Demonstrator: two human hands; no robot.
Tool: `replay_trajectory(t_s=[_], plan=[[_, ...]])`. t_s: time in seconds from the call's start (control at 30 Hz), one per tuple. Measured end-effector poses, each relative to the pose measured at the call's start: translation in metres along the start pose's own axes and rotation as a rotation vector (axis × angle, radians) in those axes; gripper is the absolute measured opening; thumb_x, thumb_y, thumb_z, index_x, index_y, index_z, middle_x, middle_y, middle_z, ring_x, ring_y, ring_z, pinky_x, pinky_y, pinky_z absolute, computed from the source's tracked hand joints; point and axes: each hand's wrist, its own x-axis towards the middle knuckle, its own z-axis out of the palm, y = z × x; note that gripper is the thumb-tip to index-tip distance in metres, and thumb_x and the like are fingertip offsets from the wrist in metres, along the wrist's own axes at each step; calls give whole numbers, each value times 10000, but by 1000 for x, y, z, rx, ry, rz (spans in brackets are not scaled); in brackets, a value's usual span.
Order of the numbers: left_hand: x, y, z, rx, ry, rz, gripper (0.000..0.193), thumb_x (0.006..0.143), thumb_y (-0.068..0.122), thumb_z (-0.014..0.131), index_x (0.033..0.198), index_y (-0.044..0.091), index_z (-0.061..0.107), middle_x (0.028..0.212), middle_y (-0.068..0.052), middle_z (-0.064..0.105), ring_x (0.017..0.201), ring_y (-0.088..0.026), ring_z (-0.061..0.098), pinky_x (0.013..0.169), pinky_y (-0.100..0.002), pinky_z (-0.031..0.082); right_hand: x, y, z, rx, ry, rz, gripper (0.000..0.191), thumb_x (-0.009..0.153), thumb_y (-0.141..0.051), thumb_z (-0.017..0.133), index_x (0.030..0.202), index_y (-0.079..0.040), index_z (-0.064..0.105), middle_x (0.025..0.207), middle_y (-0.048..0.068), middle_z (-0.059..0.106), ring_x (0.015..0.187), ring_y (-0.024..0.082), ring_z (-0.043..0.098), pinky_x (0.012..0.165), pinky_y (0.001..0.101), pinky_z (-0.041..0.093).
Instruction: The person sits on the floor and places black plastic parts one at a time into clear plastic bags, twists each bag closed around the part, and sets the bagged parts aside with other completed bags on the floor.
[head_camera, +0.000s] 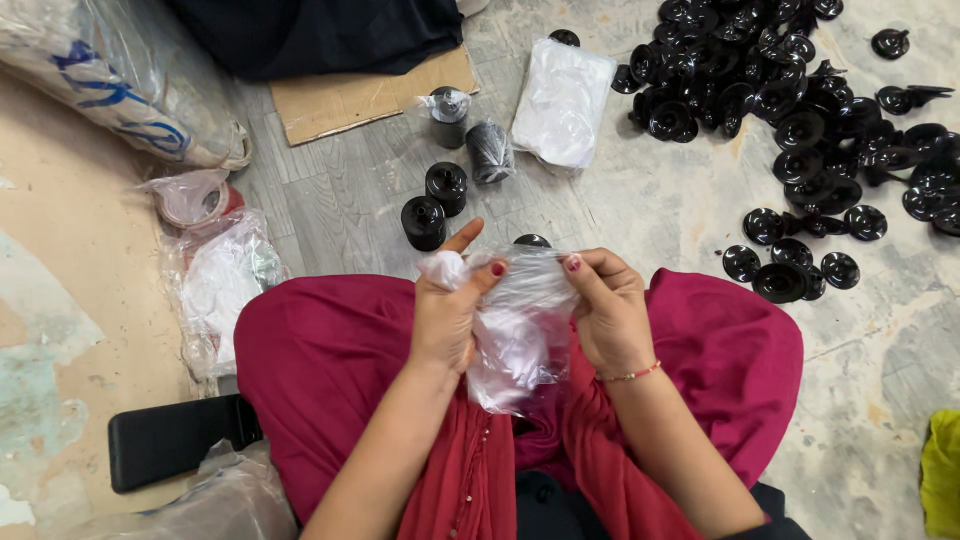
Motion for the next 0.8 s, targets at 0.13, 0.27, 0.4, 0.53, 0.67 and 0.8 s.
replay_trajectory(t_s=[0.13,0.27,0.4,0.53,0.67,0.8], plan=[[-2,1,-4,50,-35,-46,372,859,18,772,1221,-11,693,1095,-3,753,916,-87,651,817,-244,529,0,-5,-8,196,-55,131,107,966,-13,667,1037,-46,740,1044,72,736,963,132,674,898,287,514],[-3,-7,-12,103,-166,-86,243,1031,195,703,1070,-45,701,987,-38,703,915,-122,629,817,-288,526,3,-14,-11,-40,-244,111,84,1059,-54,642,1017,-9,699,1023,80,694,941,141,603,896,298,479],[-6,-4,-15,59,-334,-198,300,1078,298,625,947,28,640,962,-7,665,916,-107,611,840,-273,522,2,-32,-3,59,-469,83,211,1046,-213,630,906,-60,590,944,46,627,1007,185,589,944,339,482],[-9,8,-13,-250,-575,-348,355,1025,415,598,864,99,610,945,-65,700,861,-138,649,782,-286,537,-1,-49,10,376,-655,154,323,1142,-316,549,935,-68,539,816,75,610,875,212,575,829,373,501],[3,11,-34,-370,-644,-373,264,1064,319,690,978,73,651,814,-23,668,702,-85,569,647,-226,426,2,-53,0,570,-633,182,322,1121,-323,456,956,-53,514,785,57,596,818,227,591,886,425,519],[7,-27,-71,35,-232,-480,199,810,151,738,996,132,669,778,4,680,579,-64,538,480,-212,361,1,-22,-38,210,-238,330,121,844,-144,446,882,-62,528,751,78,616,771,236,629,801,411,546]])
